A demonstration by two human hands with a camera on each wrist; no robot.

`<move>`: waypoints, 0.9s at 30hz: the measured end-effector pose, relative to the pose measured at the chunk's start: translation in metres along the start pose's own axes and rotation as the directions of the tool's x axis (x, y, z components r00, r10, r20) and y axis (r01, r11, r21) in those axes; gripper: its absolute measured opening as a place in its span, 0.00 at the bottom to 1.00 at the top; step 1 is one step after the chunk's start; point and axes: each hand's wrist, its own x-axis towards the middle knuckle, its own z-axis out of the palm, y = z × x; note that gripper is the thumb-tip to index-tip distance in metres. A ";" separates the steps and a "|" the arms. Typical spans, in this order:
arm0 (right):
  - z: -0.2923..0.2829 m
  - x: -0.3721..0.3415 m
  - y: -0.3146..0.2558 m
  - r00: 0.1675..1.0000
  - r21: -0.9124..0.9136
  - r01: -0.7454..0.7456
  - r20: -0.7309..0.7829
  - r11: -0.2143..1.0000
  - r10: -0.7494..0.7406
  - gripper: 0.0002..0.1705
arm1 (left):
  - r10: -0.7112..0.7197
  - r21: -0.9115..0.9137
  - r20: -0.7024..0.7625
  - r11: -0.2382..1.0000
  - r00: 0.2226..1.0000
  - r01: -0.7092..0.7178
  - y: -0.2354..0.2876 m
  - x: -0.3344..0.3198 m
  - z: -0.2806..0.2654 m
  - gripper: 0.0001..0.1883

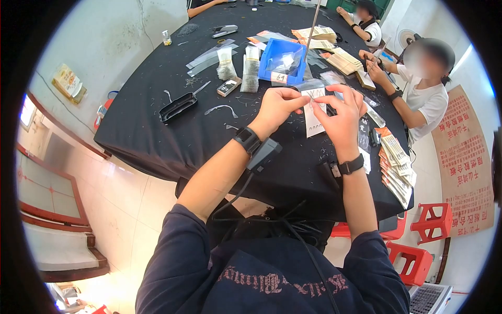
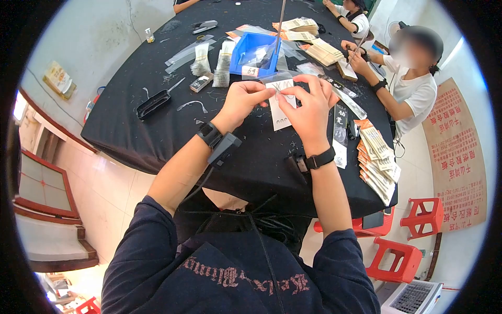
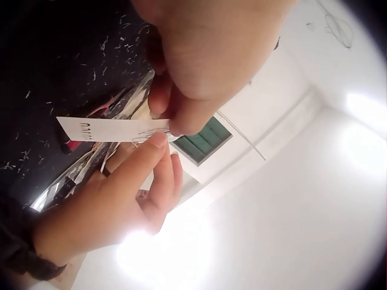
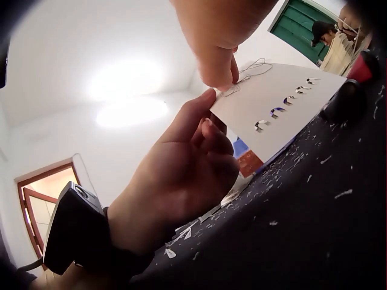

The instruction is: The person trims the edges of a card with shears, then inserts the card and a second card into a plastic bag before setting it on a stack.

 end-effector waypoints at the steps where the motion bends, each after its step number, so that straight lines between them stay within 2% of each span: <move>1: 0.000 0.000 -0.001 1.000 -0.012 -0.002 -0.002 1.000 0.002 0.06 | 0.005 0.011 0.001 1.000 1.000 -0.005 0.000 0.000 0.000 0.09; 15: 0.002 0.000 -0.005 1.000 -0.068 -0.012 -0.011 0.998 0.011 0.07 | 0.051 0.094 0.028 0.994 0.998 -0.053 -0.005 0.000 0.002 0.08; 27: 0.000 0.000 -0.003 0.999 -0.026 -0.039 -0.007 0.999 0.039 0.07 | 0.051 0.134 0.020 0.990 0.999 -0.053 -0.004 0.000 0.003 0.09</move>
